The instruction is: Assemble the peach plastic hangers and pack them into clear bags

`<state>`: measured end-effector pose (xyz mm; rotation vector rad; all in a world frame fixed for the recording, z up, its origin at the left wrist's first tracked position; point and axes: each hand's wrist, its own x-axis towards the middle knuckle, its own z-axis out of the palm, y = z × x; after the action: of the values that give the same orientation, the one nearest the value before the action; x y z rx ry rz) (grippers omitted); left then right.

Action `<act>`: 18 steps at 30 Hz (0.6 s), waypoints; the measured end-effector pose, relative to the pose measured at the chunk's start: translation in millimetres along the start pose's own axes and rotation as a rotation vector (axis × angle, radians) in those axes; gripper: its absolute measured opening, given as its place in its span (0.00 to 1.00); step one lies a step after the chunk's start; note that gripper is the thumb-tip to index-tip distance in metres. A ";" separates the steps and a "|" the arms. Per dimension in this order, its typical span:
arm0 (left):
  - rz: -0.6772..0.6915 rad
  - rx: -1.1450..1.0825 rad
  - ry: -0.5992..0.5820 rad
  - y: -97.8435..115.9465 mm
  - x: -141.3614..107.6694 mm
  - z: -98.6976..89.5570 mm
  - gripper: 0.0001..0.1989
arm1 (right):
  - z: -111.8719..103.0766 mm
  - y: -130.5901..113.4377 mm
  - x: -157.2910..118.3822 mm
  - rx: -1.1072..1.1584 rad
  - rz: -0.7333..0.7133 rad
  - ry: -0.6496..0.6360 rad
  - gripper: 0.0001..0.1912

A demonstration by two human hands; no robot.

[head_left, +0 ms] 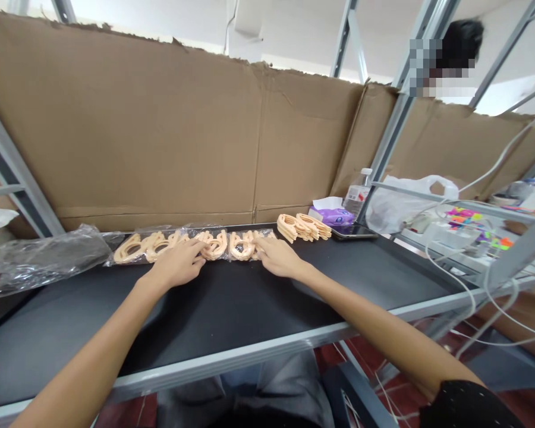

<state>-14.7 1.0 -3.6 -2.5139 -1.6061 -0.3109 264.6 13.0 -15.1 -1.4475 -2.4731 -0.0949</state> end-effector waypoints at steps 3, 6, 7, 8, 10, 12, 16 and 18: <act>0.017 0.008 -0.017 -5.4 0.0 -1.3 0.23 | 4.7 3.0 19.7 -0.005 0.025 0.010 0.22; -0.025 0.033 -0.024 -21.4 -0.5 -3.8 0.31 | 11.0 7.7 33.5 -0.009 0.075 0.036 0.23; -0.081 0.051 -0.024 -28.8 -0.9 -4.1 0.35 | 13.3 9.3 35.9 -0.011 0.095 0.047 0.23; -0.155 0.068 -0.027 -36.7 -1.3 -3.8 0.39 | 15.4 10.7 37.3 -0.013 0.114 0.057 0.24; -0.304 0.069 -0.062 -51.5 -2.0 -0.6 0.44 | 19.0 12.5 37.7 -0.016 0.140 0.074 0.23; -0.377 0.023 -0.117 -62.0 -2.5 5.3 0.45 | 21.4 12.6 36.9 -0.018 0.156 0.085 0.23; -0.366 -0.023 -0.143 -66.5 -2.5 18.1 0.43 | 23.4 10.4 37.7 -0.019 0.182 0.105 0.21; -0.352 -0.022 -0.121 -64.2 -2.0 22.9 0.41 | 23.3 10.5 39.0 -0.010 0.184 0.112 0.21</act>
<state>-71.5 31.3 -25.8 -2.2941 -2.1051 -0.2175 250.9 55.7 -27.9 -1.6202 -2.2432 -0.1464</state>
